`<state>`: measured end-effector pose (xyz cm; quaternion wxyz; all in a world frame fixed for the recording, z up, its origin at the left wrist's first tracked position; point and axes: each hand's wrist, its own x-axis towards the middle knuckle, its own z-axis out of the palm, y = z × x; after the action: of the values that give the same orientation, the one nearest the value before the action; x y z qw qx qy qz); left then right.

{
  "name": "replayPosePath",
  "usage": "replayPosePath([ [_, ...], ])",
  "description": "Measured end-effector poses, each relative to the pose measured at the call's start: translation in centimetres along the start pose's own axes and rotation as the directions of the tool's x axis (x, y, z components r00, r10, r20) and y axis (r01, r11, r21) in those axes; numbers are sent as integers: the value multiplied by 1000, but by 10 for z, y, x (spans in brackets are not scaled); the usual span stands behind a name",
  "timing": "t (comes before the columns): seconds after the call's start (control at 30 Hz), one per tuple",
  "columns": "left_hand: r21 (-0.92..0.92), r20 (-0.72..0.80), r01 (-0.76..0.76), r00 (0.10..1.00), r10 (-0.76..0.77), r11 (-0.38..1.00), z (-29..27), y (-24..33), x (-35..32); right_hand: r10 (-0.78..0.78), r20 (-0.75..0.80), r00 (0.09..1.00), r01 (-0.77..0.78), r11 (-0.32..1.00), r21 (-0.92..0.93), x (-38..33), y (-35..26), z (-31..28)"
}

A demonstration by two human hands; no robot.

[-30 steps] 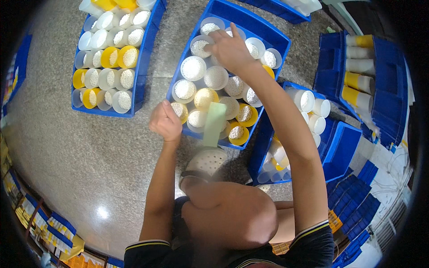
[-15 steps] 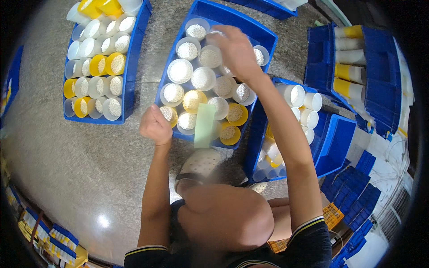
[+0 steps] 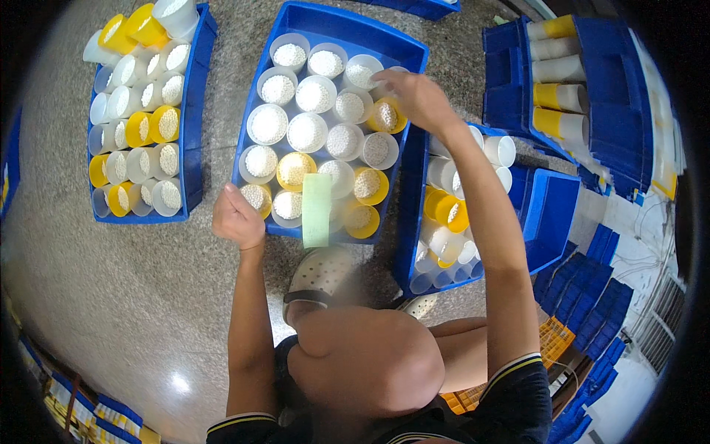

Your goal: The person sorts small white and yellow cups filled with white pellets into blue trays, then weighs individual cups on a digital scale and returns them to trays. The person also places a tray of cups onto a machine and continues sorting and arranging cups.

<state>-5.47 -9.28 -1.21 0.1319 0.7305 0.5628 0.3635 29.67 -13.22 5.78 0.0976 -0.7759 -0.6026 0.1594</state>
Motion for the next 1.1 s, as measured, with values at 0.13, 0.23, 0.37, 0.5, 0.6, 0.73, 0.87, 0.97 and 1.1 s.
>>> replayPosePath([
  [0.13, 8, 13, 6, 1000, -6, 1000, -1, 2, 1, 44, 95, 994, -30, 989, -146, 7, -8, 19],
  [0.23, 19, 28, 24, 999, -25, 1000, -2, 3, 2, 104, 70, 992, -92, 984, -151, 13, -9, 28],
  [0.37, 25, 51, 50, 997, -51, 998, -3, 3, 1, 96, 86, 992, -83, 986, -146, 15, -4, 31],
  [0.5, 30, 50, 52, 997, -53, 998, -3, 1, 0, 104, 50, 993, -103, 994, -38, 15, 4, 26],
  [0.6, 13, 25, 20, 999, -20, 1000, -1, 0, 1, 135, 51, 990, -133, 991, -29, 18, 4, 26],
  [0.73, 4, 3, 14, 1000, -15, 1000, 1, -1, 2, 111, 90, 990, -103, 990, -92, 23, 2, 29],
  [0.87, 14, 14, -3, 1000, 3, 1000, 2, -3, 0, 51, 173, 984, -24, 988, -155, 25, 5, 26],
  [0.97, 27, -8, -35, 999, 35, 999, 3, -4, 1, 25, 131, 991, -16, 998, -66, 21, 9, 20],
  [1.1, 11, -25, -51, 998, 51, 999, 3, -5, 2, 26, 69, 997, -19, 994, -105, 18, 6, 21],
])
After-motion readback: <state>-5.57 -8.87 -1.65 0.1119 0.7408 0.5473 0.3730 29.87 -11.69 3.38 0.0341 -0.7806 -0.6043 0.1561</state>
